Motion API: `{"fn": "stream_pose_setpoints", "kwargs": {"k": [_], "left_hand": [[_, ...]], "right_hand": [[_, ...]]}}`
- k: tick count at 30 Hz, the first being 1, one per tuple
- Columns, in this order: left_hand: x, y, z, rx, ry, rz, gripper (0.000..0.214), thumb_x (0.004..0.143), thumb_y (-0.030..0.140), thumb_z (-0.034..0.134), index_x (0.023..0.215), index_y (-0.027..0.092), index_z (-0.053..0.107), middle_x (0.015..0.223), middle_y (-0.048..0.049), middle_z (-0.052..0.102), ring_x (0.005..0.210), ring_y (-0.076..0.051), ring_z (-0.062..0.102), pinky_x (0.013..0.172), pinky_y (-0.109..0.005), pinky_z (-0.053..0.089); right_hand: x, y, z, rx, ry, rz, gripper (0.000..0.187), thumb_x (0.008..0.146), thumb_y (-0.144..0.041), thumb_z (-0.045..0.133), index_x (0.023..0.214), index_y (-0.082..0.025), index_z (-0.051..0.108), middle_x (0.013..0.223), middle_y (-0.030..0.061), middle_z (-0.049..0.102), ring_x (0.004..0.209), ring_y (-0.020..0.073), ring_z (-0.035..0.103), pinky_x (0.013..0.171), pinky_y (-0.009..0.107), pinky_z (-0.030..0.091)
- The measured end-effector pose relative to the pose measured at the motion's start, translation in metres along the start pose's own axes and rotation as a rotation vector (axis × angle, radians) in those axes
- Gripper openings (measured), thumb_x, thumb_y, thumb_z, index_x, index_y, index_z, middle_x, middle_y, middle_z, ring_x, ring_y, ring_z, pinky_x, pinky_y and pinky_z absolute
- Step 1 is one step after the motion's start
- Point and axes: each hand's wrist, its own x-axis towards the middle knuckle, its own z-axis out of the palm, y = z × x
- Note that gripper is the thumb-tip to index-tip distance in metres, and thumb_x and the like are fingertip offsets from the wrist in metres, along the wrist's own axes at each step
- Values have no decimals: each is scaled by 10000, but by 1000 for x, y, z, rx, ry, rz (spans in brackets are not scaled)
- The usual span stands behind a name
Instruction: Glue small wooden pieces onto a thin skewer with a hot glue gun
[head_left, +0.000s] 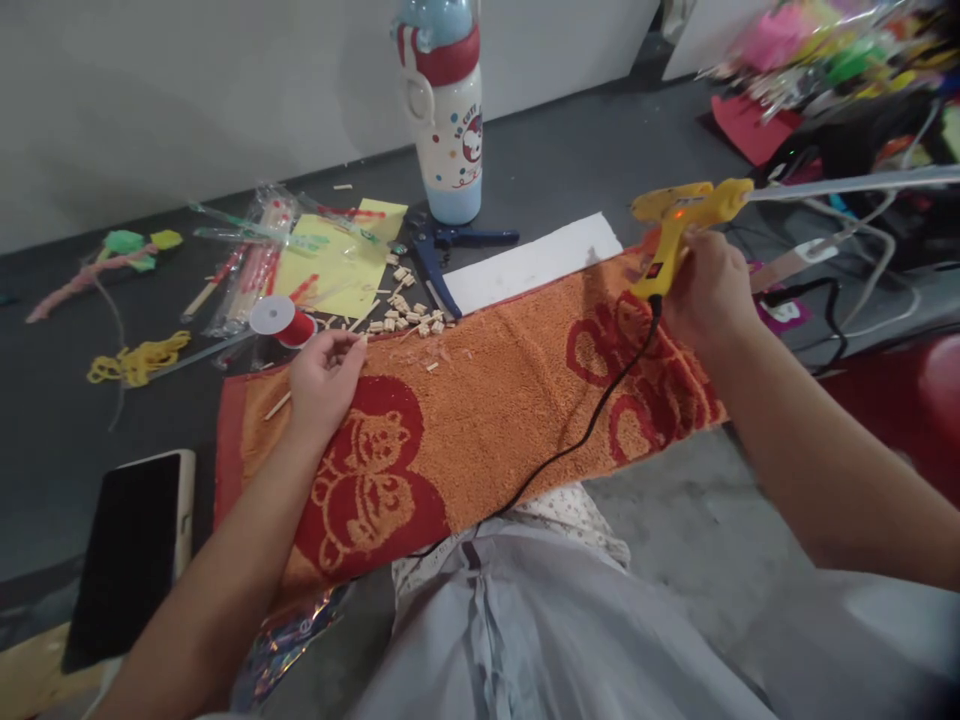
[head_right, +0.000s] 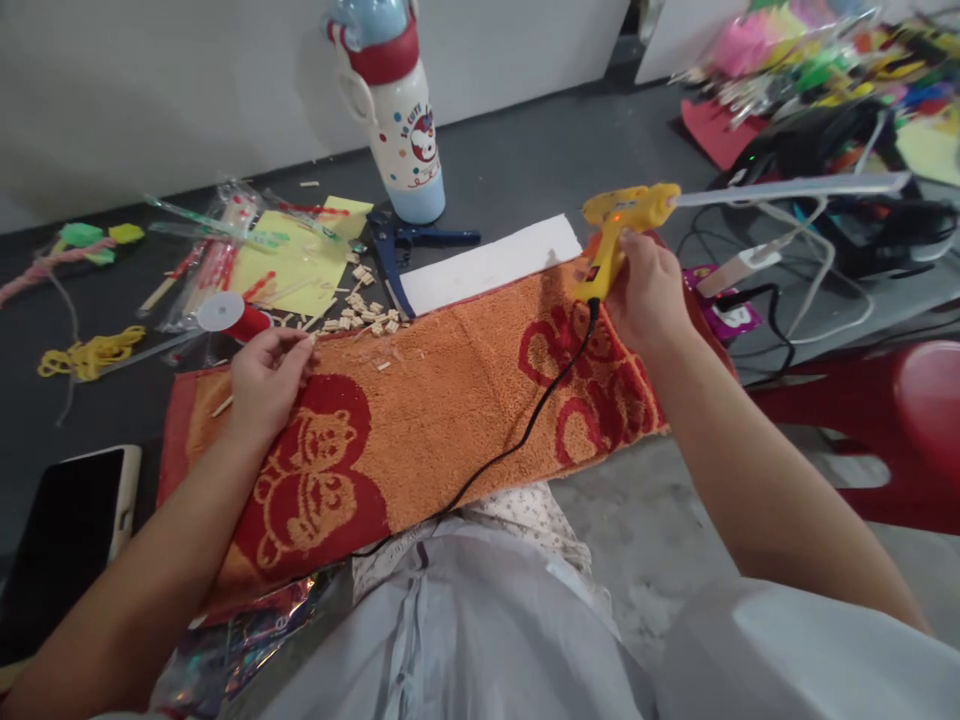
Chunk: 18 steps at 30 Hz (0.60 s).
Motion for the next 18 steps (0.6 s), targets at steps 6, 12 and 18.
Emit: {"fn": "stream_pose_setpoints", "kwargs": {"k": [6,12,18], "left_hand": [[-2,2,-1,-6,5,-2,188,726,337,642,824,181,605,667,11,598,547,-89,507,503,-204,390],[-5,7,-3,-104,36,-31,210,719,338,647,843,178,590,640,22,601,462,-70,479,402,-184,358],[-24,29,1,-344,-2,-164,184,713,299,655,821,188,555,615,38,587,416,-62,456,355,-177,324]], "right_hand": [[-23,-2,1,-3,-31,68,184,793,-244,407,842,-205,580,762,12,557,617,113,510,640,309,447],[-42,2,30,49,-295,231,213,775,-341,425,892,-214,549,678,5,557,593,129,538,620,313,454],[-63,7,83,98,-612,281,260,757,-409,625,907,-205,568,633,-24,555,569,128,564,613,313,505]]}}
